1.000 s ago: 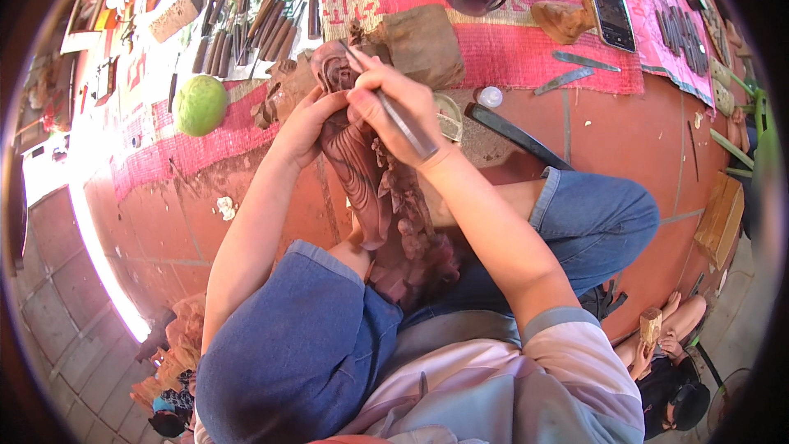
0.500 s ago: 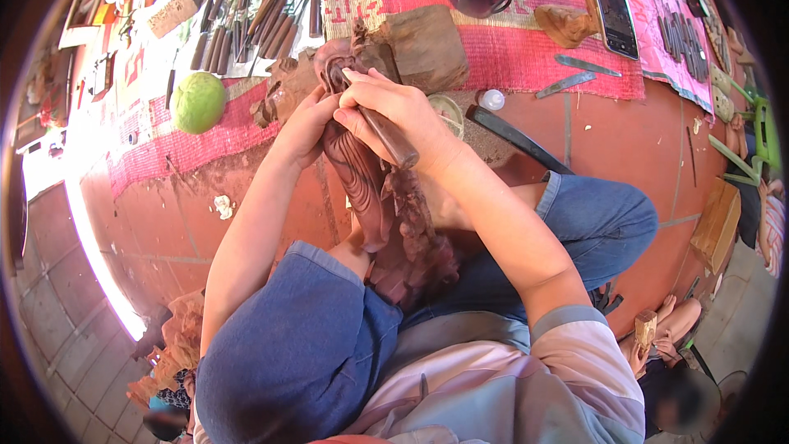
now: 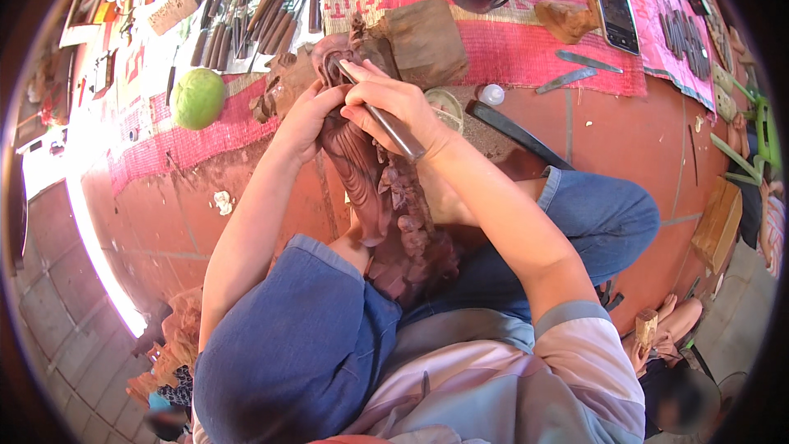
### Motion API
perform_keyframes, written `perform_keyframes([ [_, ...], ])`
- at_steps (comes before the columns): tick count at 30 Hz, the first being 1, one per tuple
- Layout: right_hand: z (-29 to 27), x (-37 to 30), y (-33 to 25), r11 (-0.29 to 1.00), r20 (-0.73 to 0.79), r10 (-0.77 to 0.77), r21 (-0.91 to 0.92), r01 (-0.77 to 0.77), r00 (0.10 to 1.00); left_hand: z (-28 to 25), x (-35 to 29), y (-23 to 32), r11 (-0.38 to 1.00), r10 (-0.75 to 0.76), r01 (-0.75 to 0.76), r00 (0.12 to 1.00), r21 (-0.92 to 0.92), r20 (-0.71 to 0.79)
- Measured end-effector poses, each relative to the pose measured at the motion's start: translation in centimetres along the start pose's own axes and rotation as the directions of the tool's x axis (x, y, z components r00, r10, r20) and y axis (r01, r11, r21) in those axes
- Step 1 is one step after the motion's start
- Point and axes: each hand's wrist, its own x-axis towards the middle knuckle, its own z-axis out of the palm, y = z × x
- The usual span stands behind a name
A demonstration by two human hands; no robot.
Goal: The person sits cross-legged on the floor and carves a wooden sculpture of a figure using a chisel and a mallet. They hold the sculpture in their left hand and strike the chisel with the mallet in their right hand to shape the wood, occasionally pausing to inspect the details.
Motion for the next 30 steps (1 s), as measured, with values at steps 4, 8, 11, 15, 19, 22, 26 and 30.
perform_keyframes([
  [4,0.5,0.1,-1.6,0.774,-0.021,0.465,0.495,-0.395,0.885,-0.4,-0.1,0.1,0.997,-0.017,0.02,0.999,-0.073,0.034],
  [8,-0.5,0.7,-0.7,0.578,-0.18,0.462,0.804,-0.14,0.869,0.1,-0.6,0.8,0.995,-0.044,0.048,0.998,-0.087,0.042],
  [11,-2.4,1.0,0.4,0.44,-0.012,0.5,0.865,-0.242,0.866,0.0,-0.4,0.6,0.994,-0.038,0.044,0.997,-0.098,0.062],
  [15,-3.6,1.1,0.8,0.406,0.123,0.563,0.82,-0.403,0.817,0.5,-0.6,0.1,0.997,0.022,-0.023,1.0,-0.072,-0.022],
  [19,-3.9,1.9,-1.5,0.606,0.06,0.618,0.599,-0.524,0.784,0.1,-1.1,-0.4,0.828,0.493,-0.373,0.841,0.42,-0.225],
  [22,-3.7,2.0,-2.9,0.864,-0.039,0.466,0.236,-0.444,0.884,-0.1,-3.2,1.8,0.132,0.832,-0.44,0.536,0.888,0.142],
  [26,-2.4,2.2,-6.1,0.916,-0.058,0.387,0.139,-0.377,0.92,1.9,-5.8,2.4,-0.003,0.774,-0.624,0.493,0.782,0.397],
  [30,-2.8,2.1,-7.3,0.922,-0.017,0.374,0.114,-0.37,0.927,2.2,-7.0,2.4,0.156,0.733,-0.587,0.607,0.794,0.305],
])
